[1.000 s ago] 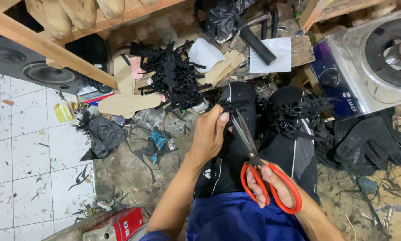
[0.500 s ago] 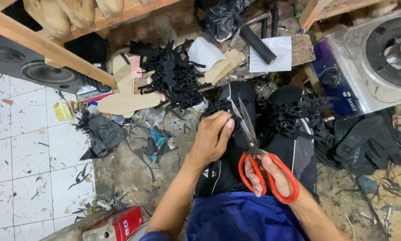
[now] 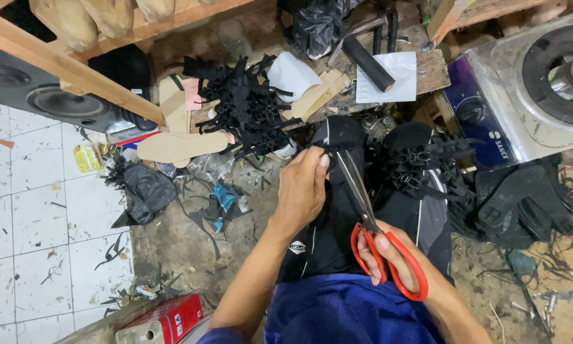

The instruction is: The person sits on the floor of a shoe workshop and trims black elastic strap material with red-handled scissors, cutting off excess pieces and placing the trimmed straps on a pile beside them. At the end they set the scissors on the shelf and reach toward the shelf above.

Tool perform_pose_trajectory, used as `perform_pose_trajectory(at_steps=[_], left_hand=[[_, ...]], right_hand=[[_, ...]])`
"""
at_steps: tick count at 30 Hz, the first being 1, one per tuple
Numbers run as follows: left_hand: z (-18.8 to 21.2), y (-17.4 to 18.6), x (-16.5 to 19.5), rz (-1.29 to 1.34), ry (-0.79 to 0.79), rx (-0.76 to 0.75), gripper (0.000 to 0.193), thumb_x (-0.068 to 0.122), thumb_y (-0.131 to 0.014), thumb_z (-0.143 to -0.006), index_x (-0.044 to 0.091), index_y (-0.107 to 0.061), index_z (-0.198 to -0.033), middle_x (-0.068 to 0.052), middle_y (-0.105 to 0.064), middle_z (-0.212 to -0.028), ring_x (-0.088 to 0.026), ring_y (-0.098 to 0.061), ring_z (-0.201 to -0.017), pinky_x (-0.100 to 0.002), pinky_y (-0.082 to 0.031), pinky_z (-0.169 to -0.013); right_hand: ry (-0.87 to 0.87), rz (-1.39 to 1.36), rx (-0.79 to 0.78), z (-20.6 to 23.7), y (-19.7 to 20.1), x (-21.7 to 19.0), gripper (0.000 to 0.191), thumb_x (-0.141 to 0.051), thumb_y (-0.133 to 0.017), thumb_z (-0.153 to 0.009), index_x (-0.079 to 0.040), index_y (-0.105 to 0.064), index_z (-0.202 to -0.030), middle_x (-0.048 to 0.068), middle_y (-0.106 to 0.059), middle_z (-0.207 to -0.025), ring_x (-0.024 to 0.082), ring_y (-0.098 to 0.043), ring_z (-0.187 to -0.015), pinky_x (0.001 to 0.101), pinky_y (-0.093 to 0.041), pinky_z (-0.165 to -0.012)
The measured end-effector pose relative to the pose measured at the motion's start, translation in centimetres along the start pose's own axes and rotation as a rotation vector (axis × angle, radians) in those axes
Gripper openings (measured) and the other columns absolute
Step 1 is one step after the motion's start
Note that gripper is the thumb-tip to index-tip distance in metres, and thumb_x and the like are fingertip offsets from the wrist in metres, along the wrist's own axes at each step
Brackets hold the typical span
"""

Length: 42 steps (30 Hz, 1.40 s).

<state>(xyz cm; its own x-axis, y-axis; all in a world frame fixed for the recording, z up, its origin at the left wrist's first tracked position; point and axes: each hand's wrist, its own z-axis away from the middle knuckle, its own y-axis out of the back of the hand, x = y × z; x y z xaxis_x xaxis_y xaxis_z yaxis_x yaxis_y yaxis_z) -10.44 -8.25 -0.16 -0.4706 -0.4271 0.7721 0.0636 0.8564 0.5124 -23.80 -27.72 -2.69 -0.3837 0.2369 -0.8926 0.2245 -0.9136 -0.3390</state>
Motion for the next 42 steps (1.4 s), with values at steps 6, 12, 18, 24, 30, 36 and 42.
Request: perform_pose_trajectory(at_steps=[6,12,18,24,30,36,42], left_hand=[[0.1,-0.6,-0.3,-0.045,-0.011,0.047,0.013,0.011,-0.053,-0.107,0.002,-0.056,-0.099,-0.016,-0.059,-0.077,-0.037,-0.061,-0.068,-0.046,-0.045,-0.062],[0.4,-1.1,-0.2,-0.129,-0.064,0.089,0.014,0.012,-0.054,-0.106,0.002,-0.056,-0.097,-0.019,-0.057,-0.078,-0.042,-0.058,-0.070,-0.050,-0.043,-0.063],[0.5,-1.1,-0.2,-0.159,-0.074,0.113,0.014,0.011,-0.054,-0.106,0.002,-0.056,-0.095,-0.019,-0.056,-0.077,-0.042,-0.057,-0.071,-0.051,-0.043,-0.063],[0.6,-1.1,-0.5,-0.161,-0.080,0.133,0.016,0.010,-0.054,-0.106,0.002,-0.056,-0.093,-0.019,-0.055,-0.075,-0.041,-0.056,-0.069,-0.050,-0.042,-0.061],[0.8,-1.5,-0.5,-0.143,-0.049,0.134,0.020,0.012,-0.054,-0.107,0.002,-0.055,-0.089,-0.018,-0.053,-0.073,-0.040,-0.055,-0.068,-0.050,-0.042,-0.062],[1.3,-1.9,0.1,-0.152,-0.048,0.115,0.020,0.014,-0.054,-0.107,0.003,-0.058,-0.091,-0.017,-0.055,-0.073,-0.039,-0.056,-0.067,-0.049,-0.042,-0.060],[1.6,-2.2,0.1,-0.198,-0.079,0.062,0.016,0.015,-0.059,-0.103,0.003,-0.060,-0.091,-0.017,-0.055,-0.071,-0.038,-0.056,-0.064,-0.048,-0.041,-0.056]], right_hand=[[0.008,0.015,-0.019,0.2,-0.5,0.4,0.050,-0.051,-0.045,-0.101,-0.003,-0.057,-0.096,0.005,-0.052,-0.060,0.014,-0.054,-0.046,0.0253,-0.046,-0.044],[-0.077,-0.029,0.030,-0.2,-0.8,0.0,0.047,-0.048,-0.046,-0.101,-0.002,-0.055,-0.093,0.005,-0.051,-0.061,0.015,-0.053,-0.046,0.0269,-0.045,-0.044],[-0.063,-0.048,-0.001,-0.7,-1.0,-0.1,0.048,-0.049,-0.047,-0.100,-0.002,-0.055,-0.091,0.006,-0.053,-0.062,0.016,-0.054,-0.045,0.0282,-0.047,-0.044],[-0.097,-0.034,-0.022,-0.7,-0.5,-0.2,0.050,-0.051,-0.046,-0.099,-0.003,-0.055,-0.091,0.005,-0.052,-0.062,0.016,-0.053,-0.043,0.0269,-0.046,-0.041],[-0.060,-0.073,-0.036,-0.9,-0.4,0.2,0.050,-0.049,-0.046,-0.102,-0.002,-0.055,-0.093,0.006,-0.052,-0.062,0.015,-0.053,-0.043,0.0270,-0.047,-0.041],[-0.055,-0.093,0.066,-1.6,-0.9,1.2,0.053,-0.053,-0.043,-0.101,-0.002,-0.055,-0.094,0.005,-0.051,-0.061,0.014,-0.051,-0.041,0.0273,-0.046,-0.039],[0.003,-0.103,0.082,-1.9,-0.7,1.4,0.053,-0.055,-0.044,-0.101,-0.003,-0.054,-0.098,0.004,-0.051,-0.066,0.012,-0.051,-0.048,0.0267,-0.047,-0.043]])
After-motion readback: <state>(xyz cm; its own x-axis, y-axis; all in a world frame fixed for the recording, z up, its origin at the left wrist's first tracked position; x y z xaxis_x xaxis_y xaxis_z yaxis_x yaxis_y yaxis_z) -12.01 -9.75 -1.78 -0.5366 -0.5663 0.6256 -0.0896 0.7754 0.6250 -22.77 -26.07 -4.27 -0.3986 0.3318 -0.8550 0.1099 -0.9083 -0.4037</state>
